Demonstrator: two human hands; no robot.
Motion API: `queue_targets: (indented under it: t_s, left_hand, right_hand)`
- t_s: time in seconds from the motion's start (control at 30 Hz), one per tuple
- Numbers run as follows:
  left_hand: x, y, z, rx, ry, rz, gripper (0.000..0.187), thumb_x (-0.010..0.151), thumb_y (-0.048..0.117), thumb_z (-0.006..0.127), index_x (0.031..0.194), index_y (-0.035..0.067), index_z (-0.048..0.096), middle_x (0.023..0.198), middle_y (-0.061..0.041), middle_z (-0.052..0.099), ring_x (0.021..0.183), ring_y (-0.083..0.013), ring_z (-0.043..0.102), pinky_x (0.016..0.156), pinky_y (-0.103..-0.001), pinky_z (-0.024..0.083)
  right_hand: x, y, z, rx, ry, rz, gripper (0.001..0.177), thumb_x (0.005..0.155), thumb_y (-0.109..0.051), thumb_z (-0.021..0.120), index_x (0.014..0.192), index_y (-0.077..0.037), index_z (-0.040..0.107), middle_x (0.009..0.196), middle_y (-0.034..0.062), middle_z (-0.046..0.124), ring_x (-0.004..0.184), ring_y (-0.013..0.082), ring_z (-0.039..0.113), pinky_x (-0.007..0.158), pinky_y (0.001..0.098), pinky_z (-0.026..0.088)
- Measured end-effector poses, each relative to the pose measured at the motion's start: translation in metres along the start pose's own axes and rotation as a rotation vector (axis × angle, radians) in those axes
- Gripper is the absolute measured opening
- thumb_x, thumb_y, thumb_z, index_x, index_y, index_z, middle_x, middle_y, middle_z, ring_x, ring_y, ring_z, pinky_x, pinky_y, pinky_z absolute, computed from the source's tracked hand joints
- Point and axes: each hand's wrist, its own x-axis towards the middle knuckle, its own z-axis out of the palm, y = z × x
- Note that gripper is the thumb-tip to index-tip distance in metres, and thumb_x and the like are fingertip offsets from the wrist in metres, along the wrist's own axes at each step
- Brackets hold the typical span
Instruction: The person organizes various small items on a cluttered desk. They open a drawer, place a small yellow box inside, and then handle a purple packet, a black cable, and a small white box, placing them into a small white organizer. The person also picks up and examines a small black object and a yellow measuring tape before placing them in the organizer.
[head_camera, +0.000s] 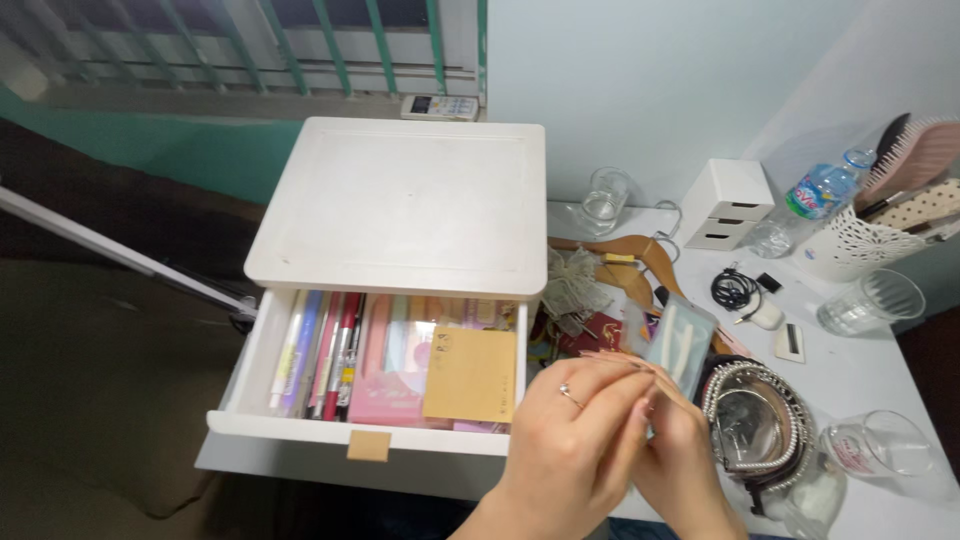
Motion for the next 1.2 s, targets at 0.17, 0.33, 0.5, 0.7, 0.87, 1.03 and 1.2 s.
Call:
queue_targets:
  t_s: [0.17,0.33,0.5,0.7,0.87,1.03,1.2]
  left_hand:
    - [0.005,-0.021,0.072,-0.051,-0.062,-0.121,0.024,0.096,0.009,0.067,0.119,0.001,0.069,0.123,-0.016,0.069,0.108,-0.0353,0.066,0.095,-0.042,0.053]
    - [0.012,-0.082,0.129,-0.086,0.017,-0.459,0.024,0.097,0.01,0.061,0.116,-0.001,0.069,0.113,-0.017,0.071,0.101,-0.033,0.07,0.09,-0.039,0.054]
    - [0.014,-0.134,0.164,-0.188,0.012,-0.733,0.026,0.096,0.013,0.059,0.116,-0.001,0.068,0.108,-0.014,0.072,0.09,-0.0224,0.074,0.081,-0.033,0.057]
    - [0.026,-0.18,0.198,-0.183,0.038,-0.838,0.029,0.095,0.014,0.058,0.119,0.0,0.068,0.103,-0.014,0.076,0.087,-0.0218,0.075,0.078,-0.033,0.059]
    - [0.035,-0.232,0.228,-0.102,0.026,-0.885,0.034,0.094,0.017,0.057,0.121,0.0,0.069,0.107,-0.015,0.077,0.095,-0.0242,0.076,0.084,-0.036,0.058]
    - [0.038,-0.302,0.266,-0.121,0.041,-0.958,0.054,0.093,0.017,0.055,0.145,0.003,0.049,0.128,-0.018,0.07,0.117,-0.0276,0.067,0.099,-0.037,0.051]
    - [0.046,-0.353,0.297,-0.214,0.112,-0.951,0.063,0.096,0.019,0.057,0.152,-0.004,0.038,0.148,-0.025,0.052,0.136,-0.0304,0.054,0.111,-0.035,0.042]
  right_hand:
    - [-0.006,0.057,-0.051,-0.138,-0.041,0.352,0.045,0.084,-0.011,0.069,0.129,-0.011,0.067,0.109,0.0111,0.078,0.101,0.0207,0.076,0.086,0.033,0.057]
    - [0.002,0.11,-0.09,-0.136,-0.042,0.582,0.042,0.087,-0.015,0.068,0.129,-0.009,0.066,0.107,0.0067,0.081,0.093,0.0179,0.076,0.079,0.0323,0.054]
    - [0.02,0.165,-0.11,-0.116,-0.079,0.689,0.037,0.09,-0.018,0.068,0.126,-0.01,0.07,0.108,0.0065,0.081,0.093,0.0181,0.077,0.075,0.0313,0.055]
    - [0.041,0.23,-0.1,-0.007,-0.148,0.562,0.036,0.09,-0.019,0.07,0.123,-0.004,0.07,0.107,0.0103,0.081,0.102,0.0183,0.077,0.088,0.0296,0.056]
    - [0.06,0.291,-0.074,0.075,-0.262,0.584,0.04,0.089,-0.016,0.07,0.128,-0.006,0.068,0.111,0.0115,0.079,0.104,0.0195,0.075,0.092,0.0314,0.055]
    - [0.084,0.362,-0.024,0.284,-0.285,0.666,0.046,0.091,-0.013,0.067,0.135,-0.005,0.06,0.114,0.0134,0.077,0.099,0.0192,0.075,0.087,0.0302,0.056]
    - [0.101,0.408,0.036,0.468,-0.053,0.77,0.042,0.094,-0.01,0.063,0.134,0.001,0.06,0.118,0.0173,0.073,0.089,0.0204,0.076,0.075,0.0306,0.06]
